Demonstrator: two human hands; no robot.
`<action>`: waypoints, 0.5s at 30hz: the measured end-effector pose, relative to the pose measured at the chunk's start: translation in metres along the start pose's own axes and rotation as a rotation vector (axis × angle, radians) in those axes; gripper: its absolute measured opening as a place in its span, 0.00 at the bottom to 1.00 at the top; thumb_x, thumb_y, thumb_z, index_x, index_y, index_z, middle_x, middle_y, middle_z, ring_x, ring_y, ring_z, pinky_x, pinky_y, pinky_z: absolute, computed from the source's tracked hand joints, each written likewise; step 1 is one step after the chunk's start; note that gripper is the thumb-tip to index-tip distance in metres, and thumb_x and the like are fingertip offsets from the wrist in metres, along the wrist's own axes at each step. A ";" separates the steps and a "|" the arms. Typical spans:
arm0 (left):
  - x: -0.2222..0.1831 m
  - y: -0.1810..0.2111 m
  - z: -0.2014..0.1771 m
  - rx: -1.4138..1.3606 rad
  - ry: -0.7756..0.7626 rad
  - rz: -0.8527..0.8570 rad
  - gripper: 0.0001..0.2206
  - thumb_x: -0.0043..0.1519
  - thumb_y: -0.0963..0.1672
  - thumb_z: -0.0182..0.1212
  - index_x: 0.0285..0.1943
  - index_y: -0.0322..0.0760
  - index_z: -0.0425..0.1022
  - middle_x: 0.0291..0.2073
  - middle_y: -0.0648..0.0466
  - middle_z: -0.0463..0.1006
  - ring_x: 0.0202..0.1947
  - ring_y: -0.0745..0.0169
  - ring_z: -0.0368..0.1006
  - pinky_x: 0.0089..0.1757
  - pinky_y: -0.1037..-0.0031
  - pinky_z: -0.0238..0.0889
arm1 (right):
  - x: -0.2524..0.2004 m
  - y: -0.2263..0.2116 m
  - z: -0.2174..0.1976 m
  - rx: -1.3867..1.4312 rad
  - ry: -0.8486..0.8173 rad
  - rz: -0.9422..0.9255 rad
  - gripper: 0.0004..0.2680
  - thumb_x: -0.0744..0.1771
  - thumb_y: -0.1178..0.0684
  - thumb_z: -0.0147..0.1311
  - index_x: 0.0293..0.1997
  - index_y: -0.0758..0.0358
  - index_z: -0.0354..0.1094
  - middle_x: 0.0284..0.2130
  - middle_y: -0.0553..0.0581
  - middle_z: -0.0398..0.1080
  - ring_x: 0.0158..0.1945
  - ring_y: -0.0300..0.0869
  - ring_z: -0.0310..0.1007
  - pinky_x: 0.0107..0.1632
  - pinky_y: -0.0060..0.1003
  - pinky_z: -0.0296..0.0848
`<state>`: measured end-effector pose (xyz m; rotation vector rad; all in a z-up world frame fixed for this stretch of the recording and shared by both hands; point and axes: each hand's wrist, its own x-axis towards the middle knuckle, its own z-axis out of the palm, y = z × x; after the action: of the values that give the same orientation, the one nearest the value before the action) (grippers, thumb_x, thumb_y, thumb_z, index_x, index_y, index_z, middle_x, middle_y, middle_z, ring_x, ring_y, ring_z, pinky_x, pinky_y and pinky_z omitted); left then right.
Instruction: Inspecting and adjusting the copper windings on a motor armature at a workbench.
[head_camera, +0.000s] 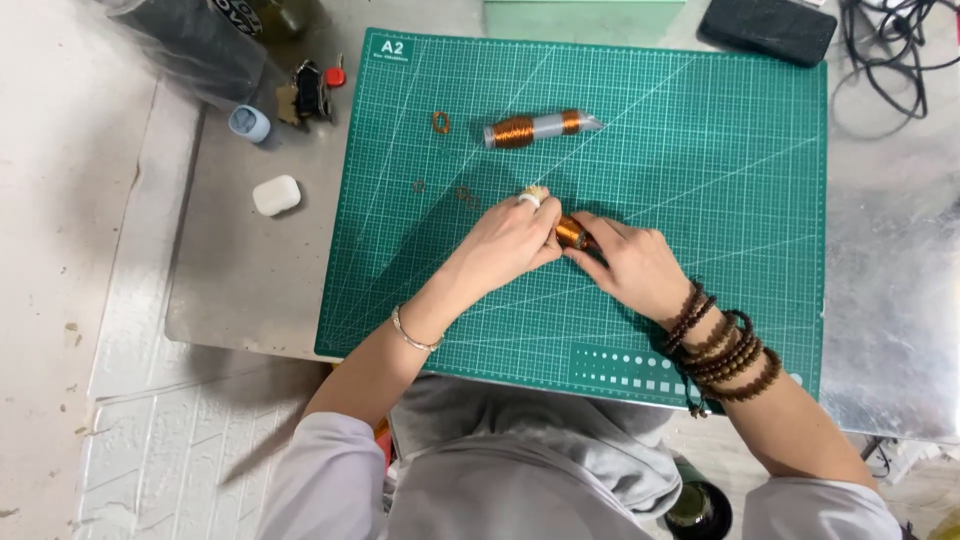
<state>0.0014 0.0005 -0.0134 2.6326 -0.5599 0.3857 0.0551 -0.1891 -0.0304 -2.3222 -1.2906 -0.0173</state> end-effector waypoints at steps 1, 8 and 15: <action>0.000 0.000 -0.002 -0.010 -0.011 -0.007 0.02 0.54 0.38 0.50 0.28 0.34 0.66 0.20 0.41 0.71 0.22 0.46 0.74 0.33 0.64 0.68 | -0.001 -0.001 0.000 0.009 -0.011 0.008 0.12 0.65 0.51 0.53 0.49 0.68 0.67 0.31 0.62 0.73 0.32 0.51 0.76 0.31 0.39 0.74; 0.003 -0.005 -0.018 -0.222 -0.017 -0.060 0.02 0.54 0.39 0.55 0.30 0.34 0.67 0.23 0.45 0.70 0.24 0.49 0.74 0.31 0.66 0.69 | 0.002 0.001 -0.002 0.065 0.026 -0.010 0.12 0.64 0.53 0.55 0.49 0.69 0.66 0.32 0.65 0.72 0.32 0.56 0.75 0.29 0.42 0.73; 0.002 -0.005 -0.011 -0.102 0.004 -0.078 0.04 0.52 0.42 0.59 0.31 0.37 0.71 0.29 0.47 0.73 0.26 0.48 0.74 0.31 0.63 0.69 | 0.000 0.003 0.001 0.064 0.023 -0.005 0.13 0.64 0.53 0.56 0.49 0.69 0.67 0.31 0.65 0.73 0.30 0.54 0.75 0.27 0.40 0.73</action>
<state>0.0035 0.0088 -0.0046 2.5465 -0.4619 0.3297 0.0580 -0.1900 -0.0324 -2.2583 -1.2667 -0.0038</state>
